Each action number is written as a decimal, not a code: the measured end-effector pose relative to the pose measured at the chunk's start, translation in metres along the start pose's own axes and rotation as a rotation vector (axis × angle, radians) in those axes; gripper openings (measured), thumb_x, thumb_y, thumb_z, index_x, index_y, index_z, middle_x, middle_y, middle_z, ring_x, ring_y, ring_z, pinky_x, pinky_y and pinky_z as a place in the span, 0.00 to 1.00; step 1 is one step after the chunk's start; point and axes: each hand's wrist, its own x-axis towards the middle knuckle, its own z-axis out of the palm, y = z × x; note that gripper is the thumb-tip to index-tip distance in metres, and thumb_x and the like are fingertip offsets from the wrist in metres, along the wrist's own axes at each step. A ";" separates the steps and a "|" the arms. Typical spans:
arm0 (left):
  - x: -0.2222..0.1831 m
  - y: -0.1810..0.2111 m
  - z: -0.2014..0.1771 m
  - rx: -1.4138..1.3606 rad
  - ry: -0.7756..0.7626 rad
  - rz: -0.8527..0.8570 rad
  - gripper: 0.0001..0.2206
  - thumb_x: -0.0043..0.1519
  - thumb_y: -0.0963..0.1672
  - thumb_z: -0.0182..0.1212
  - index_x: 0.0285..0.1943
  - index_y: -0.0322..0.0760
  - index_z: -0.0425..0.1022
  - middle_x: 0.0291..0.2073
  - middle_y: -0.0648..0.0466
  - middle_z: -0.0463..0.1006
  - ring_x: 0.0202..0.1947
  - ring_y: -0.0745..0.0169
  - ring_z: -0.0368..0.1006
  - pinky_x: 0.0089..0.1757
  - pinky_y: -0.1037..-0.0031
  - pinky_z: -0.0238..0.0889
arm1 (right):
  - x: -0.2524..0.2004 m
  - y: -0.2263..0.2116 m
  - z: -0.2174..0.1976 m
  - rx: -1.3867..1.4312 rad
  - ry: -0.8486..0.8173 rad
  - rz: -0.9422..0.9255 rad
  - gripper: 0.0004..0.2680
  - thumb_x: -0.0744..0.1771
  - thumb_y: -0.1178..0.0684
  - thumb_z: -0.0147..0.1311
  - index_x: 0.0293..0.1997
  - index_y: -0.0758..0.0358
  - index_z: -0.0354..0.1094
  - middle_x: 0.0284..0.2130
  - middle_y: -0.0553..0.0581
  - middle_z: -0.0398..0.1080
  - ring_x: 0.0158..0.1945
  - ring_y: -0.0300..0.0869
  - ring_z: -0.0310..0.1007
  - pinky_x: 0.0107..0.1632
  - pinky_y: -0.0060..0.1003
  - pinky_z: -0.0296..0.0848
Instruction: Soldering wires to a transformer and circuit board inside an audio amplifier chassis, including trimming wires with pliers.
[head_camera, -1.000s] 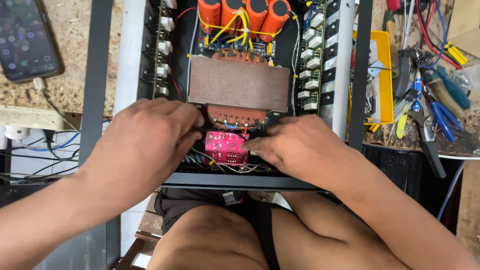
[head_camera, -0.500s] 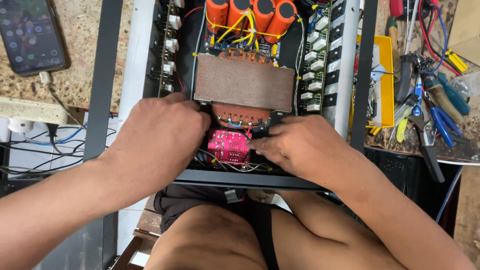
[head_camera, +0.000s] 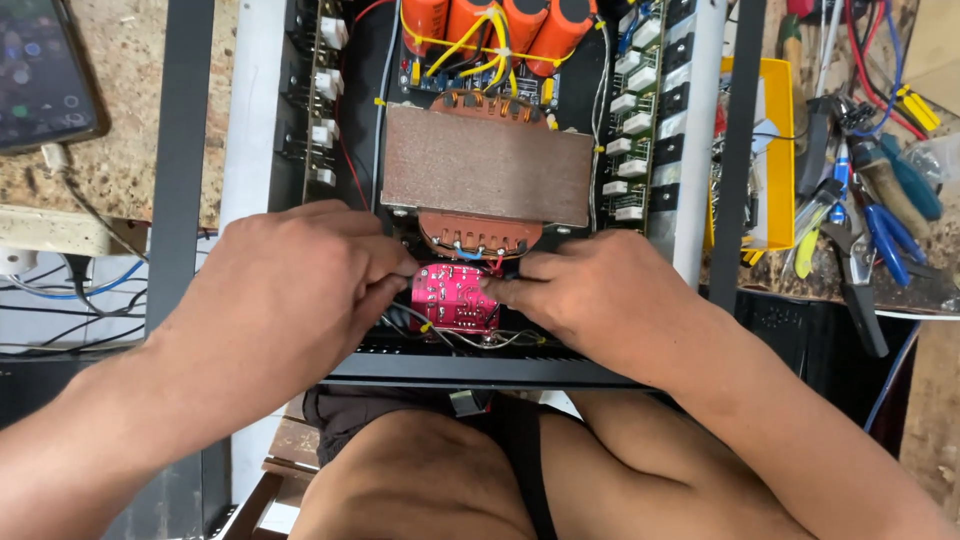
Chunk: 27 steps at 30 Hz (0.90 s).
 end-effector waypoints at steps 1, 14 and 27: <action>0.000 0.000 0.001 -0.004 -0.002 -0.001 0.06 0.64 0.46 0.59 0.33 0.49 0.76 0.28 0.60 0.79 0.35 0.50 0.75 0.31 0.55 0.68 | 0.000 0.000 0.002 0.003 -0.004 -0.001 0.14 0.63 0.53 0.58 0.54 0.42 0.75 0.29 0.44 0.72 0.27 0.47 0.74 0.20 0.44 0.67; -0.003 0.000 -0.002 -0.099 0.066 0.024 0.07 0.66 0.47 0.58 0.34 0.51 0.78 0.26 0.63 0.76 0.35 0.54 0.73 0.26 0.57 0.65 | 0.010 -0.006 0.003 -0.268 -0.089 -0.045 0.09 0.62 0.53 0.58 0.45 0.44 0.72 0.25 0.45 0.74 0.26 0.46 0.75 0.24 0.42 0.69; -0.004 -0.001 0.001 -0.060 0.048 0.043 0.08 0.66 0.47 0.58 0.33 0.50 0.76 0.26 0.63 0.76 0.33 0.54 0.72 0.27 0.58 0.66 | 0.012 -0.008 0.001 -0.284 -0.055 -0.044 0.09 0.61 0.56 0.58 0.43 0.46 0.72 0.20 0.46 0.72 0.21 0.45 0.74 0.20 0.42 0.67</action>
